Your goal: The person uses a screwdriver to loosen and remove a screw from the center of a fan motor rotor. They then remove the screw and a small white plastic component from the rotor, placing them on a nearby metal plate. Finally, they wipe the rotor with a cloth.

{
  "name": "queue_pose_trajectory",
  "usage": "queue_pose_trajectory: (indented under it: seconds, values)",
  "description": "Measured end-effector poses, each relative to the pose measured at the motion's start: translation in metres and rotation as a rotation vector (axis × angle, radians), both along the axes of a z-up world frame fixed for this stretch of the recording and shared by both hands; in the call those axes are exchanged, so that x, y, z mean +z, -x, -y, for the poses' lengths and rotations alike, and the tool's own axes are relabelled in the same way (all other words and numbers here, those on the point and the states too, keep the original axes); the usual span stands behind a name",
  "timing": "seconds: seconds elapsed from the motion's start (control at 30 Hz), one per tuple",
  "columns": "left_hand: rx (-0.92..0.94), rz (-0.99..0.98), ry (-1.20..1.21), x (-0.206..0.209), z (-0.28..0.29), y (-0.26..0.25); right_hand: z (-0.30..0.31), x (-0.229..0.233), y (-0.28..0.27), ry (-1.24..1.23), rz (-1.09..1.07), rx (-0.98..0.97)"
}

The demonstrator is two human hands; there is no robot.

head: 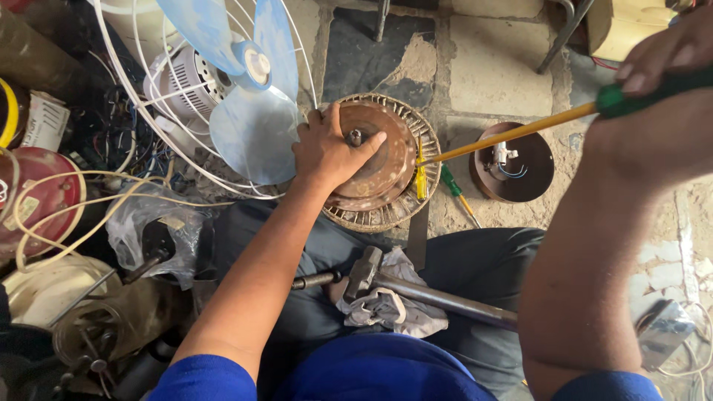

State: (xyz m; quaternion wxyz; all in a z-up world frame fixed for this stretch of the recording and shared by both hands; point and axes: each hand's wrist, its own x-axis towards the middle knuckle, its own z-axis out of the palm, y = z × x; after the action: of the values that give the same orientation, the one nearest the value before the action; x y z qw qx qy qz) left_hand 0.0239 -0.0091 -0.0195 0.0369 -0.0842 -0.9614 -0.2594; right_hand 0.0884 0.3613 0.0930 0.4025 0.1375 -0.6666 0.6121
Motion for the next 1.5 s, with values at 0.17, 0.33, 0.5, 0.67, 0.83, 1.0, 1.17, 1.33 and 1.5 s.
queue_pose_trajectory:
  seconds: [0.17, 0.33, 0.5, 0.67, 0.83, 1.0, 1.17, 1.33, 1.5]
  values:
    - [0.037, 0.059, 0.019, -0.001, 0.001, -0.002, 0.037, 0.013, 0.014, -0.002, -0.052, -0.001]
    - [0.022, 0.008, 0.020, -0.003, 0.002, -0.002, 0.057, 0.029, 0.029, -0.024, -0.076, 0.035]
    - [0.015, -0.003, 0.000, -0.001, 0.003, -0.004, 0.070, 0.041, 0.047, -0.066, -0.092, 0.080]
    - [0.038, 0.002, -0.034, 0.002, 0.003, -0.006, 0.084, 0.043, 0.055, -0.142, -0.113, 0.069]
    - [0.029, 0.004, -0.006, 0.003, 0.002, -0.005, 0.092, 0.046, 0.055, -0.248, -0.147, 0.031]
    - [0.035, -0.008, -0.005, 0.003, 0.002, -0.005, 0.098, 0.047, 0.054, -0.516, -0.182, -0.230]
    - [0.042, 0.000, -0.018, 0.003, 0.002, -0.005, 0.100, 0.044, 0.059, -0.388, -0.173, -0.068]
    - [0.023, -0.011, -0.012, 0.002, 0.003, -0.004, 0.096, 0.045, 0.063, -0.355, -0.215, 0.018]
    - [0.030, -0.009, -0.010, 0.003, 0.003, -0.005, 0.095, 0.044, 0.063, -0.476, -0.220, -0.095]
